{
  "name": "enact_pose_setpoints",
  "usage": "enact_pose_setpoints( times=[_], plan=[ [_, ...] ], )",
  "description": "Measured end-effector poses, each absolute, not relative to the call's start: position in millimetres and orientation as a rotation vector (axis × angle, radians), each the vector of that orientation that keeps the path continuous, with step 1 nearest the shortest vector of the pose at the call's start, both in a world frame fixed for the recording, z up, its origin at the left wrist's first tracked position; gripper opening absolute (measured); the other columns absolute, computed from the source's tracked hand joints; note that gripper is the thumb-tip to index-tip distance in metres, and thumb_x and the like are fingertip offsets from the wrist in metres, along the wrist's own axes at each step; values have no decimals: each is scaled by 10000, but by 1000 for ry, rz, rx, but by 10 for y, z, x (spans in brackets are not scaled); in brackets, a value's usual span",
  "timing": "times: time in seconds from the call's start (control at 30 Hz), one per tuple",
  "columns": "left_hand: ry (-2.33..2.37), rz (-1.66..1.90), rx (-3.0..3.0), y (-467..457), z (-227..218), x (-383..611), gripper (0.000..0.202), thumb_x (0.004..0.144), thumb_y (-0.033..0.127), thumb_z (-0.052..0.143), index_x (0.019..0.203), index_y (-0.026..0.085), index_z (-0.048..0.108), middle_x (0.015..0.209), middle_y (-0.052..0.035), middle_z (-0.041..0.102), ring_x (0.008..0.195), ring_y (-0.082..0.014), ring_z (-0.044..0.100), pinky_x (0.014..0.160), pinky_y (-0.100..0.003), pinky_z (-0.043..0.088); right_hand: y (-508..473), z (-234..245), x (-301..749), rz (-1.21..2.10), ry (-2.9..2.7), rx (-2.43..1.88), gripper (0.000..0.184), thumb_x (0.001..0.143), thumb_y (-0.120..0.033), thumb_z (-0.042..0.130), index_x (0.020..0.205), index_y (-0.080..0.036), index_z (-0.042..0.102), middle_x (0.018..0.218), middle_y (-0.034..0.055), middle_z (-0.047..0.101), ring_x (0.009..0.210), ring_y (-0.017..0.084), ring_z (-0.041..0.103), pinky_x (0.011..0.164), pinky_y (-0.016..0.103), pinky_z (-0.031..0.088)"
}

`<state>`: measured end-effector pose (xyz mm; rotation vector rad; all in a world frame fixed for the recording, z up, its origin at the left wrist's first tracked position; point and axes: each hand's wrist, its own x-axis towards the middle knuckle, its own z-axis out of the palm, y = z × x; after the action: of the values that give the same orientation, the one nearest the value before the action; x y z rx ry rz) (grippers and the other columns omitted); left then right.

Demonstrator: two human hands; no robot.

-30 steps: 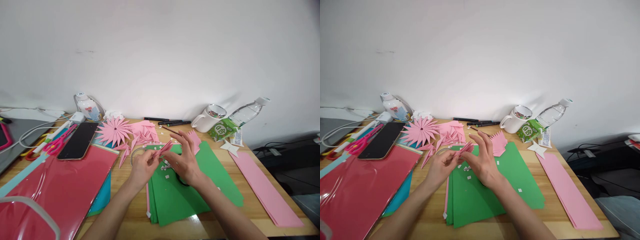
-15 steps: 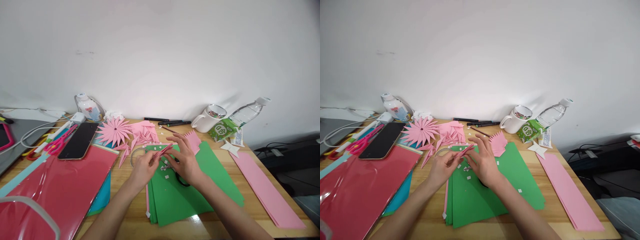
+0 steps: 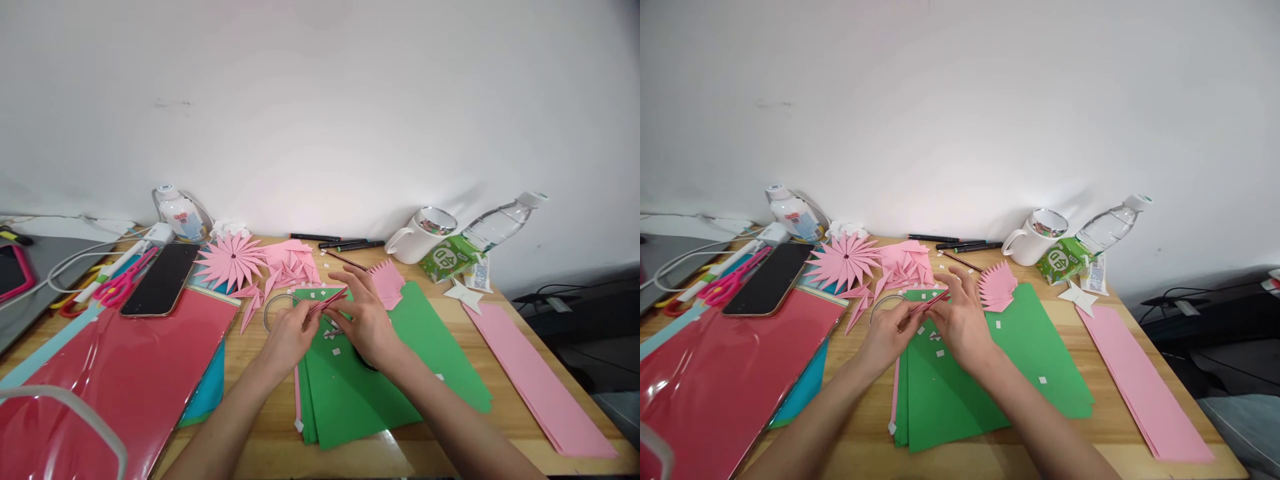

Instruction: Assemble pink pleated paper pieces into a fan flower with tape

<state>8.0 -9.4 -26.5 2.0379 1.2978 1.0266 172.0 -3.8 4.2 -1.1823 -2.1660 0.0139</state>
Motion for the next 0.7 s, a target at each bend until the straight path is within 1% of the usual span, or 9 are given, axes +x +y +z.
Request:
enact_pose_setpoints(
  times=[0.2, 0.33, 0.47, 0.63, 0.7],
  plan=[
    [1283, 997, 2071, -86, -294, 80, 161, 854, 137, 520, 961, 171, 634, 718, -2, 702, 541, -111, 592, 515, -206, 422, -23, 6, 1716, 143, -2141, -1255, 134, 773, -118, 689, 679, -197, 743, 1138, 130, 637, 1173, 325, 483, 908, 523, 503],
    [1292, 974, 2074, -88, -276, 83, 154, 846, 127, 522, 933, 170, 641, 665, 7, 678, 510, -106, 571, 497, -203, 391, -25, -21, 1723, 210, -2107, -1302, 137, 764, -110, 690, 687, -207, 750, 1124, 120, 663, 1168, 322, 503, 906, 531, 503],
    [1288, 958, 2065, -91, -267, 83, 149, 857, 144, 520, 936, 171, 643, 627, 16, 662, 496, -110, 565, 479, -208, 366, -36, -52, 1729, 182, -2088, -1304, 141, 772, -115, 681, 693, -210, 748, 1117, 120, 670, 1168, 322, 511, 893, 533, 514],
    [1298, 943, 2057, -82, -286, 80, 143, 860, 159, 516, 907, 181, 649, 690, -2, 699, 541, -122, 596, 510, -220, 390, -55, -69, 1723, 139, -2101, -1321, 137, 779, -138, 685, 678, -214, 737, 1117, 125, 668, 1186, 327, 492, 891, 541, 515],
    [1297, 927, 2050, -78, -288, 80, 138, 858, 165, 518, 888, 177, 652, 676, -7, 694, 526, -125, 588, 499, -224, 384, -63, -69, 1712, 116, -2117, -1327, 141, 785, -130, 676, 676, -201, 729, 1121, 134, 663, 1193, 331, 487, 886, 543, 519]
  ],
)
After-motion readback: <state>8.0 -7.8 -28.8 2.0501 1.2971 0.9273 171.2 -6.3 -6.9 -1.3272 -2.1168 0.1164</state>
